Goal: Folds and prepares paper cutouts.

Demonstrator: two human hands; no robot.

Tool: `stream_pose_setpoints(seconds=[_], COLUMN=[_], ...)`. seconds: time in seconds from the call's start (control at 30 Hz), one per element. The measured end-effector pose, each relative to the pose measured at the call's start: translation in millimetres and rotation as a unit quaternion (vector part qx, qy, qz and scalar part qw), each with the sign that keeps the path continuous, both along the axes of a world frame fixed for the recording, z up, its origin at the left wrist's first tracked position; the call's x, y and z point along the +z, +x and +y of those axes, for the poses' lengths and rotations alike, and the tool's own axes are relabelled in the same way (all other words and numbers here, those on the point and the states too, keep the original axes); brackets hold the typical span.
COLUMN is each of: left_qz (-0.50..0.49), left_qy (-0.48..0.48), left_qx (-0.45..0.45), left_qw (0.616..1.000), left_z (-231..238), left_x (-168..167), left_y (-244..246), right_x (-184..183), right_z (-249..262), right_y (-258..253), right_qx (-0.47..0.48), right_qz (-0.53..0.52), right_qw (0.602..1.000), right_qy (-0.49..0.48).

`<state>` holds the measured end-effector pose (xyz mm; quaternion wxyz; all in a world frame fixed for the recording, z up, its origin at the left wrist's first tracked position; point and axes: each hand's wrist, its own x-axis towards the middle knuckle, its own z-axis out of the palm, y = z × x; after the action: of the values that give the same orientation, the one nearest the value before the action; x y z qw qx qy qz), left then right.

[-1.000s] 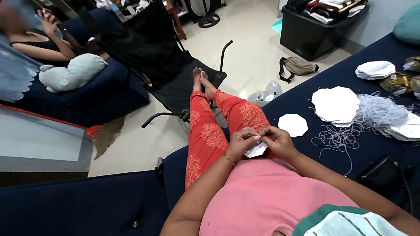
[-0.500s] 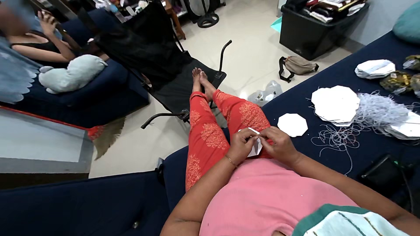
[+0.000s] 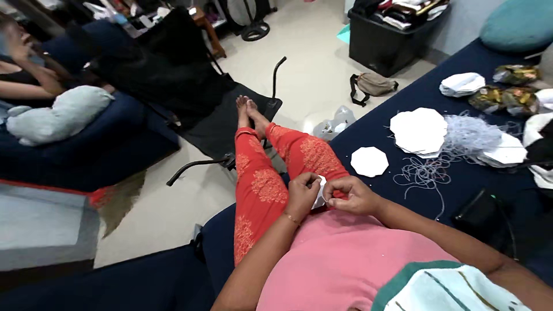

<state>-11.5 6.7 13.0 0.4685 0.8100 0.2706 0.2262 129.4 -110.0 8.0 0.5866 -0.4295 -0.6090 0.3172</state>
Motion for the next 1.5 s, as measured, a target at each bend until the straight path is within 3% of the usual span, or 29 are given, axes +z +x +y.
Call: stream_pose_setpoints(seconds=[0.13,0.23,0.33,0.5,0.57,0.63,0.7,0.77,0.87,0.97,1.23,1.37,1.5], left_qz=[-0.111,-0.164,-0.167,-0.157,-0.148,-0.136,-0.119,-0.101,-0.070,-0.048,-0.056,-0.056,-0.041], left_qy=[-0.003,-0.048,-0.045,-0.020,-0.035,-0.049,-0.055,-0.061,-0.076,-0.091,-0.092,-0.085,-0.072], left_qx=[-0.055,-0.149,-0.215,-0.182,-0.158,-0.155,-0.161,-0.161,-0.163,-0.159,-0.148,-0.136,-0.096], left_qw=[0.992,0.974,0.961,0.970,0.976,0.977,0.978,0.980,0.981,0.982,0.983,0.985,0.992], left_z=[-2,-6,-6,5,7,7,8,8,9,11,13,14,13], left_x=[-6,-4,-8,-11,-13,-14,-13,-15,-18,-20,-23,-25,-21], left_y=[0,4,9,6,2,0,2,4,6,5,4,3,4], right_x=[-2,2,8,1,-6,-8,-9,-14,-30,-36,-43,-39,-21], right_z=[2,1,-5,-29,-44,-60,-69,-69,-50,-24,-12,-21,-23], right_y=[5,14,25,101,142,170,178,164,131,109,115,115,104], right_qx=[-0.184,-0.154,-0.144,-0.330,-0.432,-0.528,-0.565,-0.541,-0.393,-0.312,-0.369,-0.422,-0.398], right_qz=[-0.026,0.031,0.047,0.032,-0.003,-0.063,-0.108,-0.150,-0.216,-0.252,-0.267,-0.240,-0.120], right_qw=[0.973,0.949,0.948,0.915,0.869,0.789,0.740,0.758,0.820,0.811,0.775,0.809,0.876], right_qy=[-0.134,-0.274,-0.279,-0.231,-0.242,-0.308,-0.347,-0.332,-0.355,-0.425,-0.439,-0.331,-0.242])
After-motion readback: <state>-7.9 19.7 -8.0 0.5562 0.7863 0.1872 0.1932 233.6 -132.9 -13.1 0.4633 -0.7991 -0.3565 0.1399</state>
